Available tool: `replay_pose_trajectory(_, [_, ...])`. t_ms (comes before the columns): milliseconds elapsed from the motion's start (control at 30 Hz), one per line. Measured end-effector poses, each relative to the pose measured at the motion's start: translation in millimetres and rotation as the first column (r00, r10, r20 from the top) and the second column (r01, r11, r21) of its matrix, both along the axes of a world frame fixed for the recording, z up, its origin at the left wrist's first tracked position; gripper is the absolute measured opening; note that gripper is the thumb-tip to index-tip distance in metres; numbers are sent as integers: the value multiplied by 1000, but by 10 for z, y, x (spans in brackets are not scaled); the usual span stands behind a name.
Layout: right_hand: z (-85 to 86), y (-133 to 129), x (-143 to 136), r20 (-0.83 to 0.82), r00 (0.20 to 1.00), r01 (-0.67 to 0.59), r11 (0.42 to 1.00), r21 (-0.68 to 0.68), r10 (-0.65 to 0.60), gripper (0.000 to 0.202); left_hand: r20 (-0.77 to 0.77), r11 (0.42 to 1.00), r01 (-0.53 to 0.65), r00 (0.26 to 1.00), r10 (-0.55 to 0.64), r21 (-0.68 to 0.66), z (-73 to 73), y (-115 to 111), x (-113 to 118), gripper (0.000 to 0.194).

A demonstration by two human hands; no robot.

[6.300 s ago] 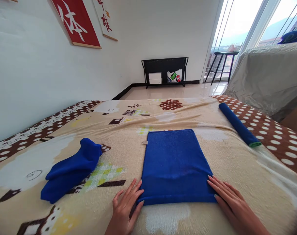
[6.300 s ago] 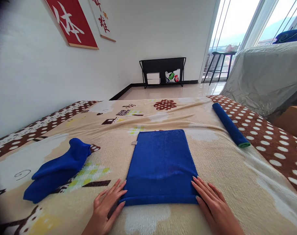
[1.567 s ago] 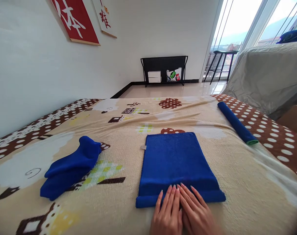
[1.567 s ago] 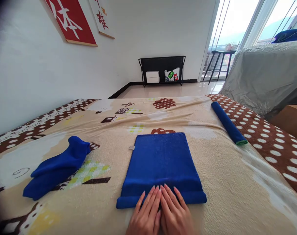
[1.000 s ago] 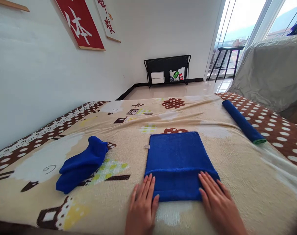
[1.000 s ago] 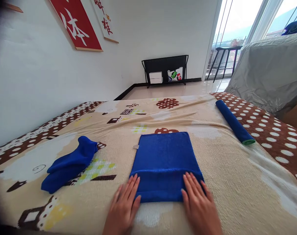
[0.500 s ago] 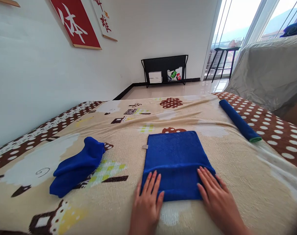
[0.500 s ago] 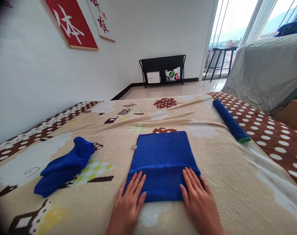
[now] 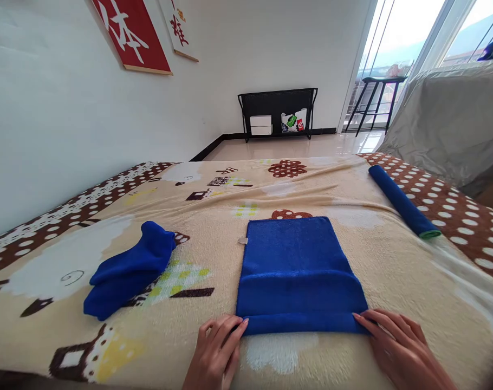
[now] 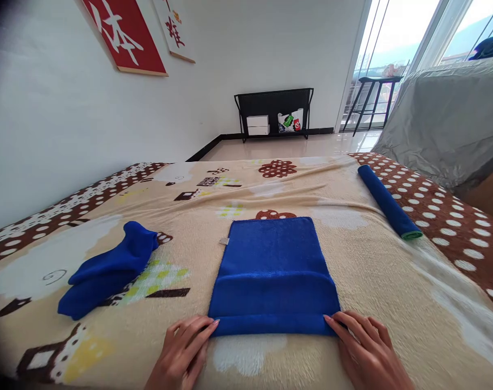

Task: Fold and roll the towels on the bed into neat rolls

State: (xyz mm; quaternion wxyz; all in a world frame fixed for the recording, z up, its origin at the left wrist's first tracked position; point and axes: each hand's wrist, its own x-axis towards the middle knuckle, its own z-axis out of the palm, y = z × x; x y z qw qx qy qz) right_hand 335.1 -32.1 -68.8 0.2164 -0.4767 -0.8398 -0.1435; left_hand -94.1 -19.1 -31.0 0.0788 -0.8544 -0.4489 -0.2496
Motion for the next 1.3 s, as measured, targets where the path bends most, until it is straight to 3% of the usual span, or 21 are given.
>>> replay_pose_trajectory(167, [31,159,-37,-8,999,50,998,-42,-50,30,21,993,-90,996,91,-70,101,74,-14,37])
replay_pose_trajectory(300, [175,249,-34,-45,999,25,994,-110,-30,23,62,990,-78,994,86,-118,168,153,-23,29])
replay_pose_trajectory(500, [333,113,61,-18,1000,-23,984,-179,21,26,134,971,-208,966,222,-116,52,57,-65,23])
replay_pose_trajectory(600, [292,65,-134,-7,996,89,989,-121,-90,22,95,959,-275,955,280,-67,16,-10,151,28])
replay_pose_trajectory(700, [246,81,-597,-54,961,276,957,86,-272,22,87,905,-411,911,403,115,-1,-42,657,34])
replay_pose_trajectory(733, [239,96,-763,-67,969,245,959,140,-238,24,101,900,-407,913,395,155,-13,-40,838,35])
replay_pose_trajectory(800, [227,130,-998,-61,997,51,983,176,-41,33,100,952,-246,968,231,180,-50,-10,1089,37])
replay_pose_trajectory(867, [202,150,-1019,-49,994,-90,987,131,97,40,53,984,-37,998,28,174,-94,43,1096,41])
replay_pose_trajectory(900, [181,151,-948,-44,995,-88,991,102,93,42,20,985,18,1000,-21,170,-113,71,1006,43])
replay_pose_trajectory(1000, [114,110,-635,-23,1000,23,999,47,-22,46,-64,985,-37,997,49,166,-121,123,593,48])
replay_pose_trajectory(1067, [113,77,-587,-27,996,92,995,47,-90,50,-99,978,-117,986,135,170,-77,126,455,52])
replay_pose_trajectory(1133, [177,75,-761,-49,996,83,996,42,-81,52,-106,978,-123,984,142,168,-9,126,539,54])
replay_pose_trajectory(1233, [315,151,-1127,-55,998,-17,999,-33,15,50,-86,998,-12,996,18,68,64,161,819,54])
replay_pose_trajectory(1300, [347,208,-1150,-46,999,10,996,-91,-14,47,-72,1000,-8,997,7,-17,66,204,840,52])
